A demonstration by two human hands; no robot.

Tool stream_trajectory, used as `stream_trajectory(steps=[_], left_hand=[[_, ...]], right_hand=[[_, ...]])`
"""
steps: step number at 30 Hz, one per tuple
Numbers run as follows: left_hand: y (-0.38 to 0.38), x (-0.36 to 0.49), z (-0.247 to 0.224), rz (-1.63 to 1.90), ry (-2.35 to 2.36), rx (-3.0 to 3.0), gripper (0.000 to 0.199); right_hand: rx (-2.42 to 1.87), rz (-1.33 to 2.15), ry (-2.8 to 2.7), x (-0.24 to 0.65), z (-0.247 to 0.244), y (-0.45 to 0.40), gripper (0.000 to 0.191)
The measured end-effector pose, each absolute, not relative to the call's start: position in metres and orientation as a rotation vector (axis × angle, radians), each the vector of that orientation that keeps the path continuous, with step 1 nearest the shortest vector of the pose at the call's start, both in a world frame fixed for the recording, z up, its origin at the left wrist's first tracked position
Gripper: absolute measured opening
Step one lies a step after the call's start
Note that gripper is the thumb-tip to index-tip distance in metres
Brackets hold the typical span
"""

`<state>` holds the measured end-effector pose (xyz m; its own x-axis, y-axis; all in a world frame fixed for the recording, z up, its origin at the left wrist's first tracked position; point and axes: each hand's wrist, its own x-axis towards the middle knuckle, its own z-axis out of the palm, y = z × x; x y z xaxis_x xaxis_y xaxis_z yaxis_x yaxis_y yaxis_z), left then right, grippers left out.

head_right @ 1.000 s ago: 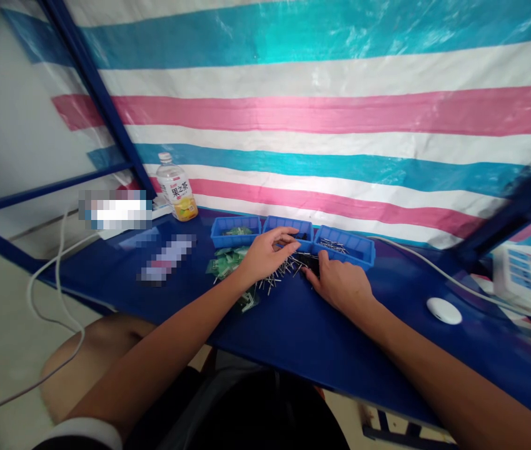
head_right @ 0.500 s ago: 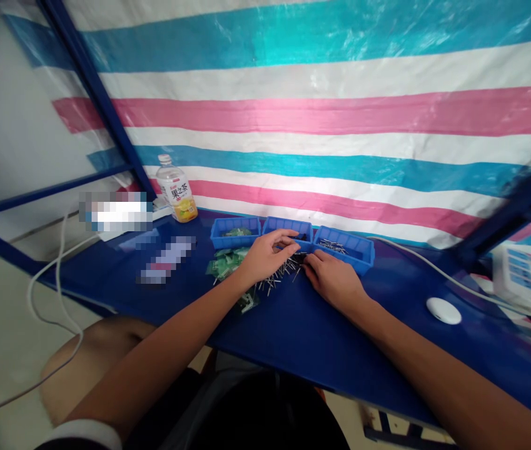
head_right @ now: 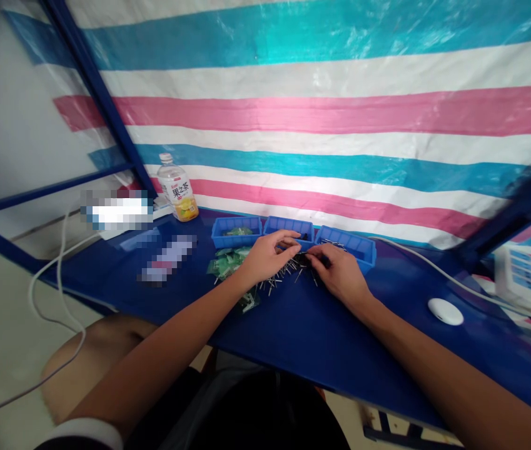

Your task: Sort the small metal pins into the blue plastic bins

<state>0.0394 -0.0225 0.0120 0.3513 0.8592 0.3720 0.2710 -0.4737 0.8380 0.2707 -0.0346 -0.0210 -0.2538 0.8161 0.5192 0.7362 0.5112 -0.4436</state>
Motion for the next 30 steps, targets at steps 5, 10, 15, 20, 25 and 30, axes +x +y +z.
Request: stream_trajectory(steps=[5,10,15,20,25,30], left_hand=[[-0.023,0.039,0.011,1.052,1.007,2.060,0.027],[-0.025,0.039,0.009,0.945,0.994,2.111,0.035],[-0.026,0.040,0.011,0.934,0.966,2.110,0.035],[-0.023,0.040,0.010,0.987,0.910,2.052,0.031],[-0.020,0.040,0.008,1.011,0.883,2.003,0.026],[-0.020,0.040,0.009,1.097,0.953,1.917,0.020]], right_hand=[[-1.276,0.232,-1.907,0.270,-0.019,-0.037,0.030],[-1.204,0.190,-1.953,0.267,-0.013,-0.041,0.028],[-1.168,0.174,-1.949,0.264,-0.012,-0.043,0.025],[-1.097,0.194,-1.977,0.262,-0.011,-0.045,0.018],[-1.040,0.207,-1.993,0.260,-0.011,-0.046,0.017],[-1.000,0.236,-2.024,0.259,-0.012,-0.048,0.025]])
